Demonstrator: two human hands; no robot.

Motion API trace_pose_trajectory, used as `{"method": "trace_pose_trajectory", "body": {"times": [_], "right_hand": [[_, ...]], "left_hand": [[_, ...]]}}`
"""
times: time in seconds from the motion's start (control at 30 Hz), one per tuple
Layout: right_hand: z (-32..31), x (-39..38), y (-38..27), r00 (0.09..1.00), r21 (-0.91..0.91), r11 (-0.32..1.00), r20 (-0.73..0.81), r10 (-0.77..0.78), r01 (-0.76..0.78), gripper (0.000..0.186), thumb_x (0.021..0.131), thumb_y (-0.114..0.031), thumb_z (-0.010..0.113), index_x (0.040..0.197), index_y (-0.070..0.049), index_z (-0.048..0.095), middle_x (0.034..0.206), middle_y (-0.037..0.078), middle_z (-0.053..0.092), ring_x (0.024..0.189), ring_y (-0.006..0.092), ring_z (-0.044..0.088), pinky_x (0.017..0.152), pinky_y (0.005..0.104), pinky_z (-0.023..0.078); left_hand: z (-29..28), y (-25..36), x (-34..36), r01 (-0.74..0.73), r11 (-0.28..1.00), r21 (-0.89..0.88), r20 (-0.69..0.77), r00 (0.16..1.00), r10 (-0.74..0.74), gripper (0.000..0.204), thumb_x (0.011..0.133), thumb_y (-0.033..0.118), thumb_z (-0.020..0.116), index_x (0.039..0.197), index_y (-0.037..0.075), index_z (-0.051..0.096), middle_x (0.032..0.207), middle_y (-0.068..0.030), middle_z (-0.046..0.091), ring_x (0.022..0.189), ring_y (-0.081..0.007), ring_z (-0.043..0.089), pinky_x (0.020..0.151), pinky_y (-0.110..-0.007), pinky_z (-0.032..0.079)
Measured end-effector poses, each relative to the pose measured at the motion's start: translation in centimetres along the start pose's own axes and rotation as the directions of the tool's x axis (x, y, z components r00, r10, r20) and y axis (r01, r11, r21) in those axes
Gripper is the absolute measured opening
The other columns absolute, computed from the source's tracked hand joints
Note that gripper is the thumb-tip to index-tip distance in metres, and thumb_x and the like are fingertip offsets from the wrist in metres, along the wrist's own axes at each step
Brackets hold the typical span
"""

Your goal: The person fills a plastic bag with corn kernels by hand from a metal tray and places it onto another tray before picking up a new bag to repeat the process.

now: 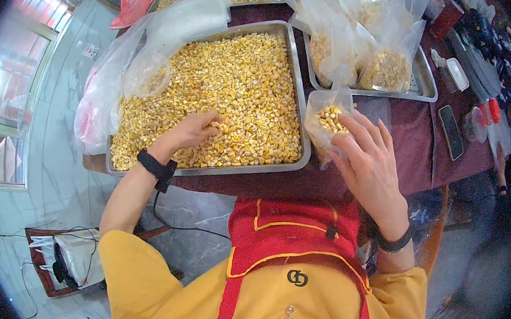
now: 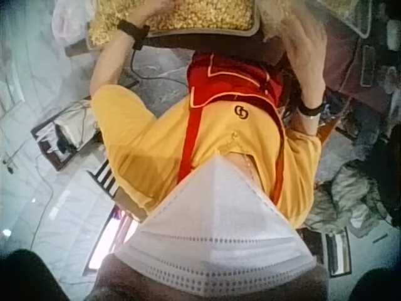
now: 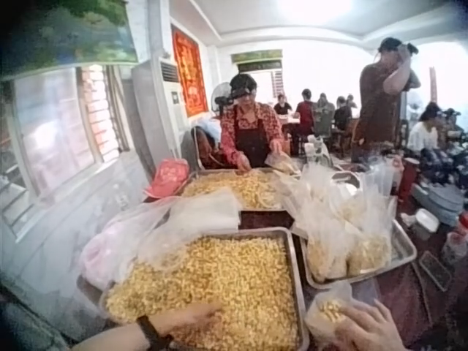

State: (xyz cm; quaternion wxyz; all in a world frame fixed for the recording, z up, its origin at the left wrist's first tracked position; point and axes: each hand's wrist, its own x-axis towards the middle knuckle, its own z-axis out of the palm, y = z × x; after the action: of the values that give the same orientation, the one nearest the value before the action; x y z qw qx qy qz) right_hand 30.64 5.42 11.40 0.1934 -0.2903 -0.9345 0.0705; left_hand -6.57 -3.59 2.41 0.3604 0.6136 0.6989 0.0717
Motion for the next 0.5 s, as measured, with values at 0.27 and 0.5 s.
{"method": "trace_pose_trajectory", "body": {"times": [0.27,0.5], "right_hand": [[0.2,-0.3,0.2,1.000,-0.014,1.000,-0.012,0.026,-0.026,0.019,0.082,-0.017,0.066,0.098,-0.010,0.059,0.127,0.009,0.054,0.125,0.0312,0.045,0.104,0.0514,0.032],[0.0,-0.1,0.0,1.000,-0.013,1.000,-0.004,0.010,-0.010,0.020,0.082,-0.017,0.066,0.099,-0.010,0.058,0.128,0.009,0.053,0.125,0.0311,0.045,0.104,0.0512,0.032]], "left_hand": [[-1.3,1.3,0.0,-0.032,0.959,-0.283,-0.173,0.985,-0.018,0.021,0.086,0.011,0.055,0.106,0.005,0.051,0.073,-0.0072,0.056,0.068,-0.0149,0.053,0.062,-0.033,0.043],[0.5,-0.1,-0.3,-0.147,0.979,-0.145,-0.196,0.974,0.117,0.015,0.081,0.010,0.058,0.095,0.003,0.059,0.071,-0.0038,0.056,0.067,-0.0120,0.052,0.060,-0.030,0.042]]}}
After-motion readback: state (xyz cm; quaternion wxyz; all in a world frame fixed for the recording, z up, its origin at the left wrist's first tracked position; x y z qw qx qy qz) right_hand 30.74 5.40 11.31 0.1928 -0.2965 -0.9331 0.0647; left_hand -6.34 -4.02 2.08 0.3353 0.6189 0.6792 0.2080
